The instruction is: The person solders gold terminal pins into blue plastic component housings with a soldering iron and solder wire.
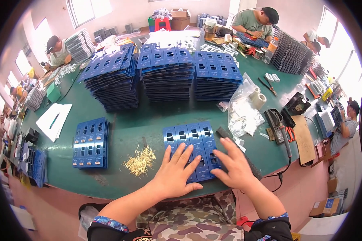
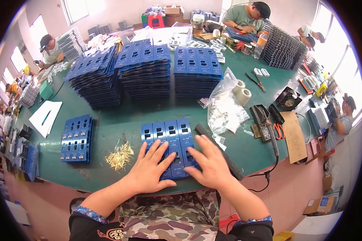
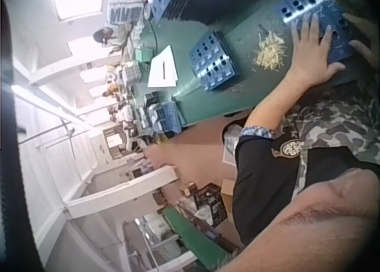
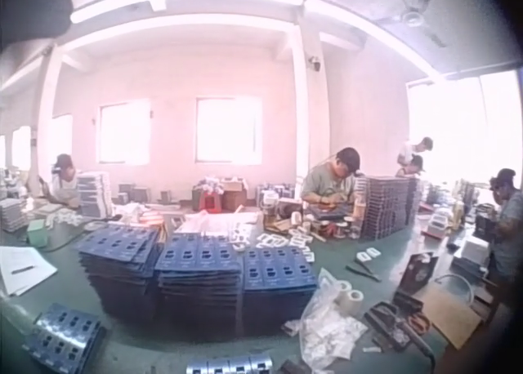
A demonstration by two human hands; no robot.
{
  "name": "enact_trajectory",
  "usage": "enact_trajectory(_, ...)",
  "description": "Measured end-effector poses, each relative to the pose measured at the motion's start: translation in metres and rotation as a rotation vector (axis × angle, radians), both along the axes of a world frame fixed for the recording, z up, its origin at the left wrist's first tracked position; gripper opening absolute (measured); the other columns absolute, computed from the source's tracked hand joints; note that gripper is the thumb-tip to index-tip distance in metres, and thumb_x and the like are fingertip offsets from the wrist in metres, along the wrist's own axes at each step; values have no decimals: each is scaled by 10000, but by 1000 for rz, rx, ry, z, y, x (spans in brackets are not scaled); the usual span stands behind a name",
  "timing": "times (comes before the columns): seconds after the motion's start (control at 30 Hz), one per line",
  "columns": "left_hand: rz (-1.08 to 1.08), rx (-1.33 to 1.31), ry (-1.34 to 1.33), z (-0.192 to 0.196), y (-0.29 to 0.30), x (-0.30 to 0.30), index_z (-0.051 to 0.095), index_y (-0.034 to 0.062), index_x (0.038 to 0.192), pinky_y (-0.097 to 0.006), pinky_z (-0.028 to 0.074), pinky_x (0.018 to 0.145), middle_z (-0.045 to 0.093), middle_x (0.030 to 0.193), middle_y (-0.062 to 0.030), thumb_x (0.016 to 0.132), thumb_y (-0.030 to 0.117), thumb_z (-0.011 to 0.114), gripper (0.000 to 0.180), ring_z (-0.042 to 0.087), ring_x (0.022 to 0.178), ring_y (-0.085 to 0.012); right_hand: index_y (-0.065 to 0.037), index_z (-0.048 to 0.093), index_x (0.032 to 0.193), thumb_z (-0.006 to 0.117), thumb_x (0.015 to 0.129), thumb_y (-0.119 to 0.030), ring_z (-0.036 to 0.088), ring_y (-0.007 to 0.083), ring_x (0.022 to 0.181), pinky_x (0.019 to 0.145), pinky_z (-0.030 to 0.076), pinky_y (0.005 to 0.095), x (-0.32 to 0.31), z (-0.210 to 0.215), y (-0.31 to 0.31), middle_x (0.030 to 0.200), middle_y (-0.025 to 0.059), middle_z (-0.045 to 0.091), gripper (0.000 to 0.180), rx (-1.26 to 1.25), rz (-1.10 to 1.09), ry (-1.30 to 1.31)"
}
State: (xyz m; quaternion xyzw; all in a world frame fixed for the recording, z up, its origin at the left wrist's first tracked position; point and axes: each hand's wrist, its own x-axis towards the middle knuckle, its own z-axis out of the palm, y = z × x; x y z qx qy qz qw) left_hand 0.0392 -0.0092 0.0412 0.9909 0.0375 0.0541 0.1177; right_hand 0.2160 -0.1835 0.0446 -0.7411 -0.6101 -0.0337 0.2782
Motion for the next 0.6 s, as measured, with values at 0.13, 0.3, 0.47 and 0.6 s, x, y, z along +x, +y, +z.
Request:
enact_trajectory(0.13,-60,21,5,0,-13,0,424,118,1439,-641,124,1127,281,1526,-218,829,669,558,834,221,1423,-428,-3,640,1112,755,760,-205,521,409,1182,984,439,458,16,0,-21,1285,217,535,422,23,-223,-76)
enact_trajectory(0.3,-86,20,58,0,-22,7,423,122,1441,-653,127,1118,297,1516,-222,840,660,552,817,233,1415,-429,-2,632,1105,739,770,-184,558,371,1101,918,479,431,26,-4,-33,1203,183,578,396,-44,-336,-72)
enact_trajectory(0.47,-67,9,15,6,-17,4,423,119,1439,-641,130,1124,303,1506,-236,849,642,558,801,234,1415,-427,0,624,1108,730,778,-182,585,344,1035,870,495,412,28,-3,-33,1119,153,604,392,-56,-359,-71)
enact_trajectory(0.6,17,-26,-3,10,-1,-9,475,96,1389,-601,146,1139,338,1476,-242,850,561,614,726,281,1394,-419,2,627,1091,719,788,-176,590,334,920,800,495,412,35,-8,-32,964,139,588,363,-121,-383,-29)
